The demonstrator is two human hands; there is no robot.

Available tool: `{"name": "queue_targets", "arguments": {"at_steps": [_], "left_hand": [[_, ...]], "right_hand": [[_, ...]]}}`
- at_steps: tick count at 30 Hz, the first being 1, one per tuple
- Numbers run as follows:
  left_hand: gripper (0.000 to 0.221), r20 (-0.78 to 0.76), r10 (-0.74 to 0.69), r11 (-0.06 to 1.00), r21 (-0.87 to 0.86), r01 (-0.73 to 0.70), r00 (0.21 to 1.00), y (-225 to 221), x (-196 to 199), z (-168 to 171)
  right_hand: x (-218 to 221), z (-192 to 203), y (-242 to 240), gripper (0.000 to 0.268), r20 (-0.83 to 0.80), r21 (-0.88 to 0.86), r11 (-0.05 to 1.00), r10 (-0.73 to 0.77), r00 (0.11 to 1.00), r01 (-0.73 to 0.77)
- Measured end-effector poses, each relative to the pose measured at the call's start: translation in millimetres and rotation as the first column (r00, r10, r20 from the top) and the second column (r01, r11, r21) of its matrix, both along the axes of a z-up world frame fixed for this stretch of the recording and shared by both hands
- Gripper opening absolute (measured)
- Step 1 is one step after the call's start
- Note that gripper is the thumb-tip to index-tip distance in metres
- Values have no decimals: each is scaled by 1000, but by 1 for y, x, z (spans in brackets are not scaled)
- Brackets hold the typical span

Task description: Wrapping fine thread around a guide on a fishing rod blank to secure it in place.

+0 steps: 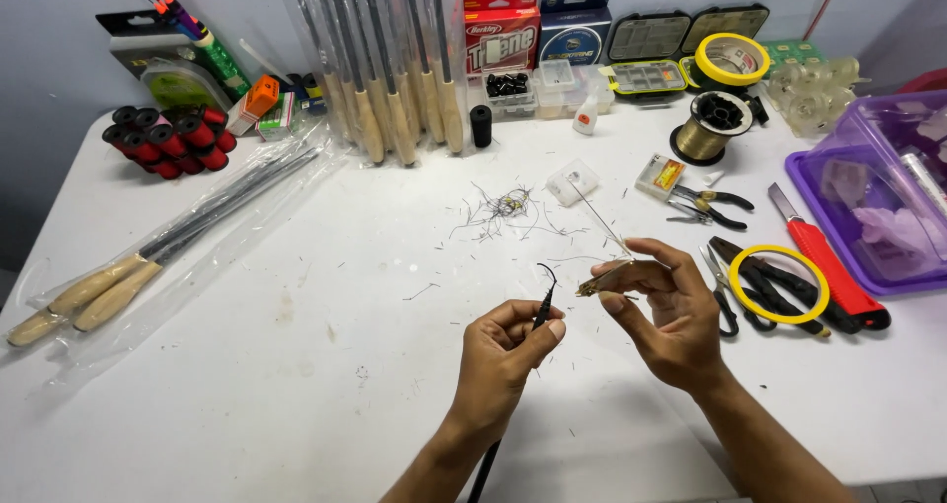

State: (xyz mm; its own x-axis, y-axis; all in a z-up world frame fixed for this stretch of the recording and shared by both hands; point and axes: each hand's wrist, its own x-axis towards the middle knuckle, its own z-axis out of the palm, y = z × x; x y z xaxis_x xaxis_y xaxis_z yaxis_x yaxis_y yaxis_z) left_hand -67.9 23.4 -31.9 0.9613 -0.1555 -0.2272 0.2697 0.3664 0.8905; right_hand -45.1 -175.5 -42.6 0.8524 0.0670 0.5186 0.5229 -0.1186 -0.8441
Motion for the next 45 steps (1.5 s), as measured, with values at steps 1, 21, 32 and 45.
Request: {"name": "queue_targets", "arguments": {"at_steps": [1, 21, 32, 45], "left_hand": [[11, 25, -8, 1000, 10, 8, 1000, 1, -1, -1], [8, 25, -86, 994, -58, 88, 996, 2, -1, -10], [8, 68, -112, 988, -100, 119, 991, 3, -2, -9], [6, 72, -115, 989, -87, 121, 991, 3, -3, -9]], "right_hand": [[-2, -2, 0, 49, 42, 15, 1000, 18, 999, -19], [-24, -16, 9, 43, 345, -34, 980, 194, 919, -194], [-25, -17, 12, 42, 359, -61, 978, 210, 910, -201], [-24, -14, 14, 44, 398, -91, 974, 226, 889, -207]]}}
